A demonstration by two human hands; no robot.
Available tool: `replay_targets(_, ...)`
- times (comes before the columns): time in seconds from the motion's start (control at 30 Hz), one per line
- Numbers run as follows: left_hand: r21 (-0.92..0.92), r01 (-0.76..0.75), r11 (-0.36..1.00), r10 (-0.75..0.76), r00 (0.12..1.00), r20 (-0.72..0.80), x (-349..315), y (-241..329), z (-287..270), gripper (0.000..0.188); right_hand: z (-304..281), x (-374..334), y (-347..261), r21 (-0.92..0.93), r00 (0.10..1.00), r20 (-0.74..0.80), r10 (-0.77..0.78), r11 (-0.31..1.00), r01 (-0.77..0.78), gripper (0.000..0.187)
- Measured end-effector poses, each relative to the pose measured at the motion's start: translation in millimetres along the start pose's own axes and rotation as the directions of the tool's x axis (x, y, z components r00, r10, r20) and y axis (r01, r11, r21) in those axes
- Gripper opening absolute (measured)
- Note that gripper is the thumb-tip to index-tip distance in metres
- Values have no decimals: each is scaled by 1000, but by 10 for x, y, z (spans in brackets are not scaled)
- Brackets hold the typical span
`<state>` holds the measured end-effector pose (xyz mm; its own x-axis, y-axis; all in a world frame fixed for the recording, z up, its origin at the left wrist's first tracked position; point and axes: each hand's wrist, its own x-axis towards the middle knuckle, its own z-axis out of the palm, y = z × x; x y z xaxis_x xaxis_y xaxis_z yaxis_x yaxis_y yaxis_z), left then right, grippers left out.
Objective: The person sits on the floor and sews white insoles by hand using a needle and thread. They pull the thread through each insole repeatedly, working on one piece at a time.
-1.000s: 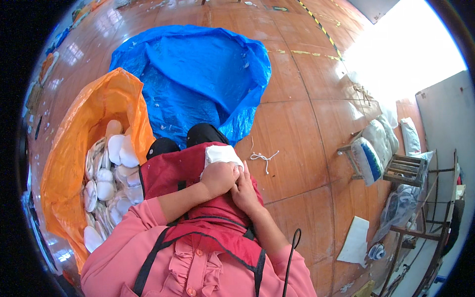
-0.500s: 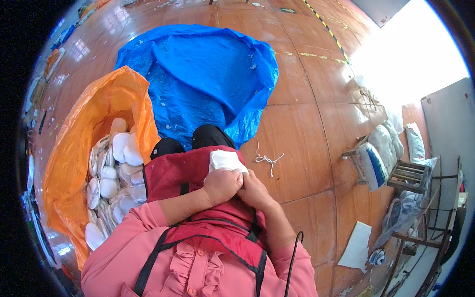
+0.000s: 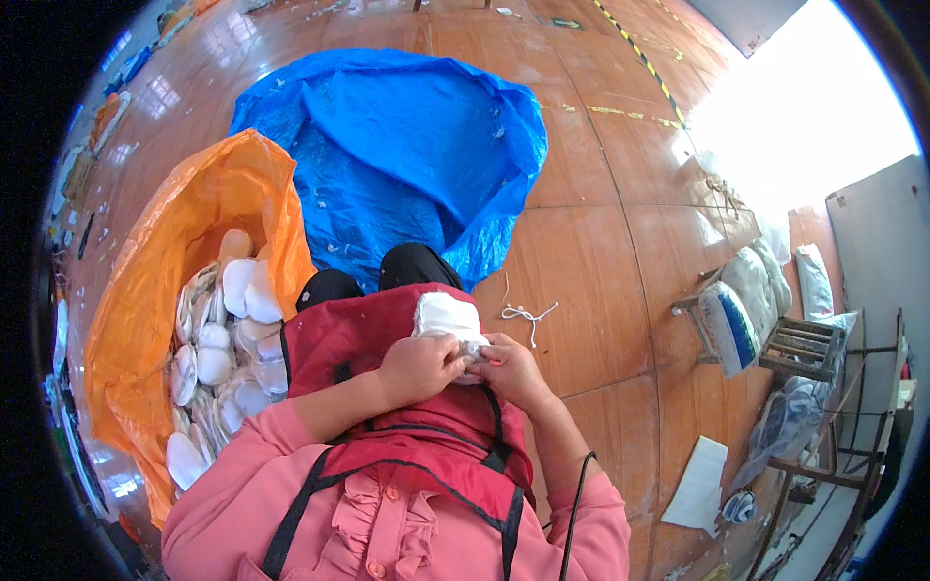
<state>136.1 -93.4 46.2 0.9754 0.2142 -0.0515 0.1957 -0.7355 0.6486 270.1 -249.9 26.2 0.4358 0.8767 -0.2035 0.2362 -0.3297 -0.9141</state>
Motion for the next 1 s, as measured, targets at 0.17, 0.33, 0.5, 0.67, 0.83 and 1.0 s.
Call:
replay_targets(0.17, 249, -493, 833, 529, 843, -100, 14, 82, -517, 54, -79, 86, 12, -103, 986, 80, -147, 982, 155, 27)
replay_targets(0.33, 222, -495, 840, 471, 868, 155, 125, -230, -316, 65, -56, 92, -62, -109, 977, 160, -140, 981, 158, 26)
replay_targets(0.5, 265, -423, 867, 405, 906, 119, 50, -279, -242, 60, 58, -4, 66, -180, 983, 109, -150, 969, 168, 28)
replay_targets(0.67, 284, -381, 880, 382, 923, 55, 2, -294, -135, 44, 257, -187, 126, -30, 994, -44, -105, 994, 103, 33)
replay_targets(0.83, 342, -439, 831, 480, 876, -44, -56, -355, -26, 36, 378, -322, 203, 55, 982, -146, -121, 990, 131, 31)
replay_targets(1.0, 387, -473, 791, 531, 846, -53, -95, -371, 27, 28, 332, -322, 40, -94, 960, -172, -221, 974, 208, 28)
